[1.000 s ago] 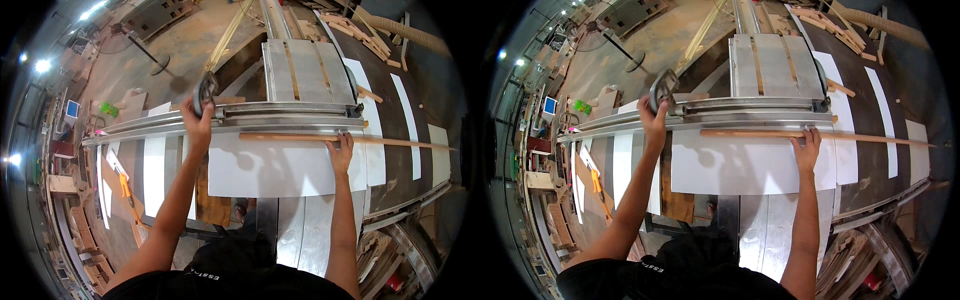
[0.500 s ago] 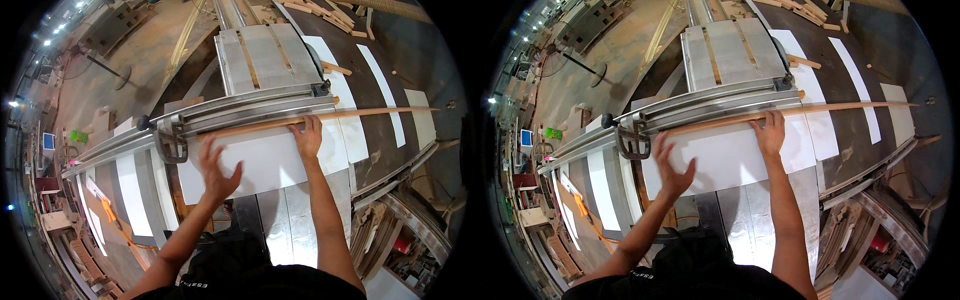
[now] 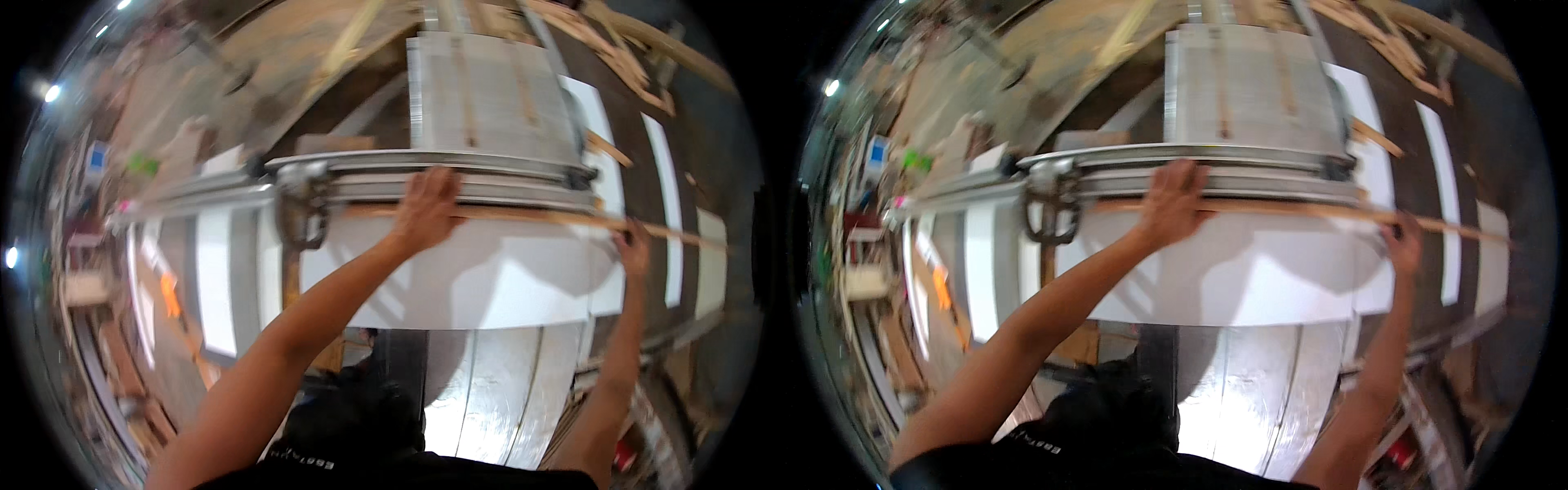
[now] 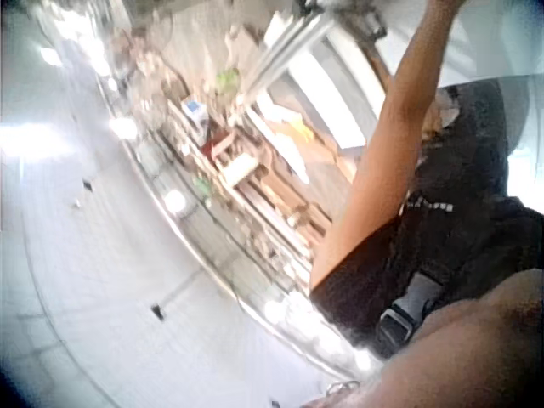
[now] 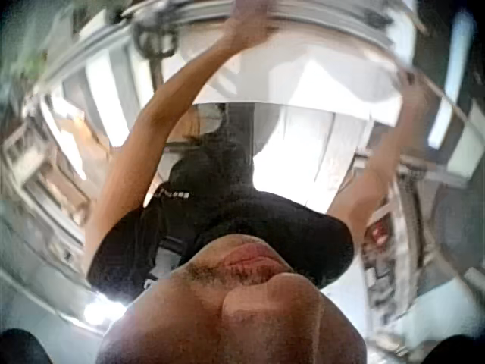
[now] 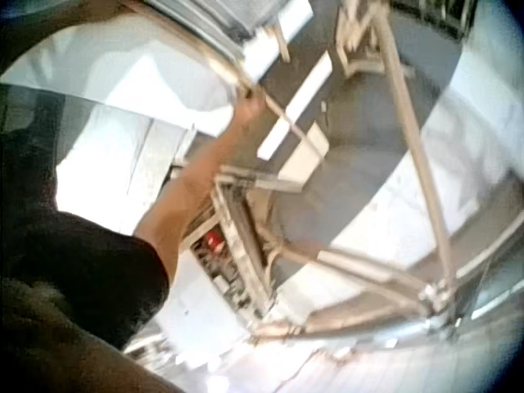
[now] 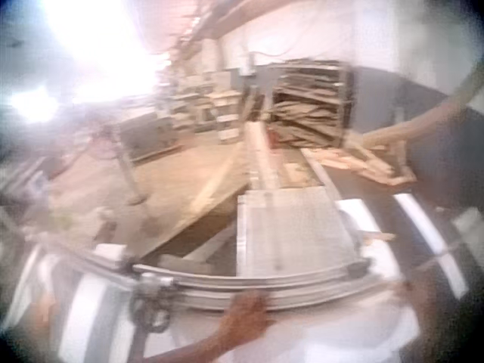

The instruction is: The person repeatedly feeds thin wooden dowels through a table saw to cut them into shorter pieces. They handle the dowels one at a time, aligning them against the saw's fence and pushing them through the blade. The cut pieces are collected and stacked on the table. At one point, the person unwraps a new bundle of dowels from plastic wrap to continue the task.

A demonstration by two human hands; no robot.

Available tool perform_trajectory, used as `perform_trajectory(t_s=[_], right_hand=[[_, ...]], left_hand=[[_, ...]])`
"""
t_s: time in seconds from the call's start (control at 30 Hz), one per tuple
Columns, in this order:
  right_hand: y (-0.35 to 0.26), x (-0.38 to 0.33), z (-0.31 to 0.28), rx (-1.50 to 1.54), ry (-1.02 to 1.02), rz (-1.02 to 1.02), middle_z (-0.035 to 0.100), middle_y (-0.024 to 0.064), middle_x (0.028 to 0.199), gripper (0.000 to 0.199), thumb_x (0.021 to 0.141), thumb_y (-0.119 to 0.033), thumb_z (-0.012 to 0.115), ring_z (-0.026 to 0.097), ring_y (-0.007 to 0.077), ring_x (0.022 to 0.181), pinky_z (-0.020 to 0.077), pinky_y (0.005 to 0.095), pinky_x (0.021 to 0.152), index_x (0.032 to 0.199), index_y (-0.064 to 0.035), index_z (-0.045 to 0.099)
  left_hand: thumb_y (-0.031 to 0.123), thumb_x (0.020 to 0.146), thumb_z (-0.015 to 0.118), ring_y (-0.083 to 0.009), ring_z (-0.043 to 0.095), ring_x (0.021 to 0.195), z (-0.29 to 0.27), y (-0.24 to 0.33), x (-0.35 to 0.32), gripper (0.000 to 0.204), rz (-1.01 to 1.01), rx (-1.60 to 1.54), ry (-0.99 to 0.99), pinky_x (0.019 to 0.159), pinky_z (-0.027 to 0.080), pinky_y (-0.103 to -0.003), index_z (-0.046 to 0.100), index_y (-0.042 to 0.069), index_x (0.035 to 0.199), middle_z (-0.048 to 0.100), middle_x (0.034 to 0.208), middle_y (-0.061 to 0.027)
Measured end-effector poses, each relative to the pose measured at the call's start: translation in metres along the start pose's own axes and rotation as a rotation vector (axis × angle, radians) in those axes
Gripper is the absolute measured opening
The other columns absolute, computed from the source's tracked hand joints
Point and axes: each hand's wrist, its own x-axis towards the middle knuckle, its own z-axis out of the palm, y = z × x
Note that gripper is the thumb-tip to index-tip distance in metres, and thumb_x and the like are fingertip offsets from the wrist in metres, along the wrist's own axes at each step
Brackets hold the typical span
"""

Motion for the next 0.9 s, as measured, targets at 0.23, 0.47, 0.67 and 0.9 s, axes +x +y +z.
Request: perform_trajectory(t_s=[0.23, 0.47, 0.67, 0.9], right_hand=[[0.017, 0.011, 0.006, 0.067, -0.066, 0.259, 0.065, 0.0178, 0.133, 0.046, 0.087, -0.019, 0.079, 0.060, 0.0315, 0.123, 0.0464, 0.0413, 0.108, 0.127, 0.0022, 0.067], [-0.017, 0.017, 0.014, 0.048, -0.053, 0.207, 0.066, 0.0149, 0.129, 0.048, 0.081, -0.016, 0.083, 0.058, 0.0331, 0.124, 0.0441, 0.0418, 0.109, 0.125, -0.0016, 0.069], [-0.011, 0.014, 0.012, -0.069, -0.024, 0.146, 0.066, 0.0144, 0.129, 0.045, 0.079, -0.014, 0.084, 0.059, 0.0319, 0.122, 0.0458, 0.0414, 0.107, 0.120, -0.0020, 0.070], [-0.010, 0.013, 0.011, 0.003, -0.009, 0.201, 0.067, 0.0148, 0.127, 0.047, 0.079, -0.014, 0.084, 0.060, 0.0329, 0.122, 0.0465, 0.0426, 0.107, 0.122, -0.0009, 0.069]], left_hand=[[0.038, 0.069, 0.086, -0.0296, 0.048, 0.122, -0.023, 0.002, 0.009, 0.080, 0.008, -0.077, 0.016, 0.102, 0.036, -0.047, 0.053, 0.006, 0.135, 0.053, 0.127, -0.0114], [0.036, 0.070, 0.086, -0.0273, 0.049, 0.117, -0.021, 0.004, 0.007, 0.079, 0.007, -0.058, 0.045, 0.100, 0.035, -0.045, 0.052, 0.006, 0.135, 0.053, 0.124, -0.0087], [0.042, 0.068, 0.086, -0.0269, 0.049, 0.115, -0.022, 0.012, 0.011, 0.080, -0.019, -0.029, 0.057, 0.099, 0.035, -0.046, 0.053, 0.006, 0.132, 0.053, 0.120, -0.0080], [0.044, 0.065, 0.087, -0.0272, 0.050, 0.113, -0.016, 0.012, 0.010, 0.081, -0.041, -0.048, 0.099, 0.099, 0.035, -0.048, 0.054, 0.006, 0.129, 0.053, 0.117, -0.0081]])
